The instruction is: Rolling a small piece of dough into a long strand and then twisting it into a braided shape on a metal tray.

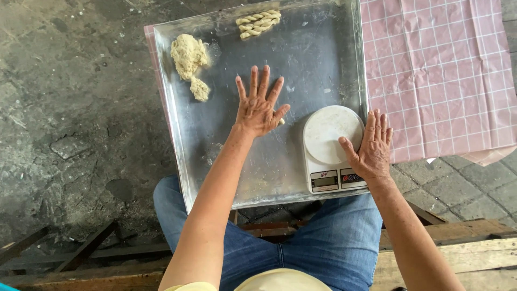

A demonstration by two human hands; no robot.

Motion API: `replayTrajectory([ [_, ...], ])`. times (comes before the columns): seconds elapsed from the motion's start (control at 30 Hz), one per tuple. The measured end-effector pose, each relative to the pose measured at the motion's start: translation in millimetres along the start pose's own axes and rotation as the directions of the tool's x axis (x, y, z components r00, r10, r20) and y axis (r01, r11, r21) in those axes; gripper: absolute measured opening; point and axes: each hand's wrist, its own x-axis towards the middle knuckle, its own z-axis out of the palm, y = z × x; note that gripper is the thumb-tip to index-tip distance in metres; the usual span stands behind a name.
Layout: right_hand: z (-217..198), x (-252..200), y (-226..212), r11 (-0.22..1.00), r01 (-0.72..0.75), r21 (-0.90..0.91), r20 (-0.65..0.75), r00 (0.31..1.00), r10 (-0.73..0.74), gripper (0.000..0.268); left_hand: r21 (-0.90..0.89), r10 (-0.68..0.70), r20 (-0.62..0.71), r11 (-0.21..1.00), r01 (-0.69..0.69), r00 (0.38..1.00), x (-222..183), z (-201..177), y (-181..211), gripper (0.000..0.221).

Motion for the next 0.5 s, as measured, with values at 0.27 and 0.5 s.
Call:
replayTrajectory([
  [0.27, -3.6, 1.1, -2.2, 1.0, 0.001, 0.018, 0.002, 1.0, -0.001, 0.111, -0.043, -0.007, -0.065, 0.999, 0.004, 0.998, -17.1, 11.1, -9.7, 0.08],
  [0.5, -1.0, -0.1, -0.2, 1.0, 0.011, 0.016, -0.011, 1.0, -0.011, 0.111, 0.001, -0.034, -0.11, 0.999, 0.034, 0.993, -104.3, 7.9, -25.4, 0.075],
])
